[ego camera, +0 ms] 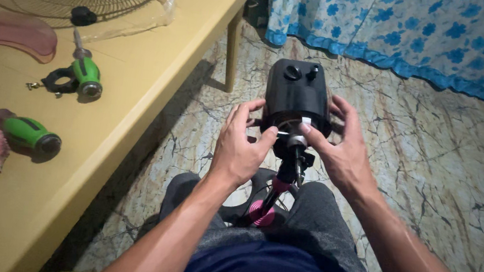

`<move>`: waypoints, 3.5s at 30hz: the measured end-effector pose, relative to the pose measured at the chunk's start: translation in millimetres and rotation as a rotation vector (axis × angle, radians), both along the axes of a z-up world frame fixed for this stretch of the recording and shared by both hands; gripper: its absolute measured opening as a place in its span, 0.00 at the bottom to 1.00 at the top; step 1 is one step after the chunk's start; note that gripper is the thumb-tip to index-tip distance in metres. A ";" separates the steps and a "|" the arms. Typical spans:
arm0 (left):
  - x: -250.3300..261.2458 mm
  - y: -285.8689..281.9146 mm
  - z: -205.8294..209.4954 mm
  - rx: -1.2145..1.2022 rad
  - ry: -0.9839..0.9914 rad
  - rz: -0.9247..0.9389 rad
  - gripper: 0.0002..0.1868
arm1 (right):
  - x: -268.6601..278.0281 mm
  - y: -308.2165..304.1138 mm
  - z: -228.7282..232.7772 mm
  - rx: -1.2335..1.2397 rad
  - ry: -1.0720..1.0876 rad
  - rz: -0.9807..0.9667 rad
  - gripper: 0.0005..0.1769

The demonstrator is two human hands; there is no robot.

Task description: The person assembles a small electric fan motor by hand. They attach a black plastic cap, wipe a circular fan component with a cloth, and then fit the component onto the motor shaft, adjusting it into place.

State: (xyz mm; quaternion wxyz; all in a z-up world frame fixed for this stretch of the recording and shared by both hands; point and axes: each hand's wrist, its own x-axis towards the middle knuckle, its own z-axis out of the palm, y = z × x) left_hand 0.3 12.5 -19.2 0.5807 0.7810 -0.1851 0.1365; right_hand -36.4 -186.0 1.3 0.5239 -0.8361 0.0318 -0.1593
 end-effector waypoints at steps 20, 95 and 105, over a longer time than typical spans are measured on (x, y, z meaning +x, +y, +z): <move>-20.7 64.1 22.3 -0.074 0.069 0.288 0.13 | -18.5 47.6 28.8 -0.345 -0.452 -0.164 0.07; -9.4 373.9 58.1 0.723 -0.209 1.102 0.29 | 71.2 316.1 47.6 -0.251 -0.090 0.857 0.27; -17.8 273.6 94.1 0.535 -0.536 0.817 0.31 | 80.0 286.9 52.5 0.443 0.044 0.920 0.24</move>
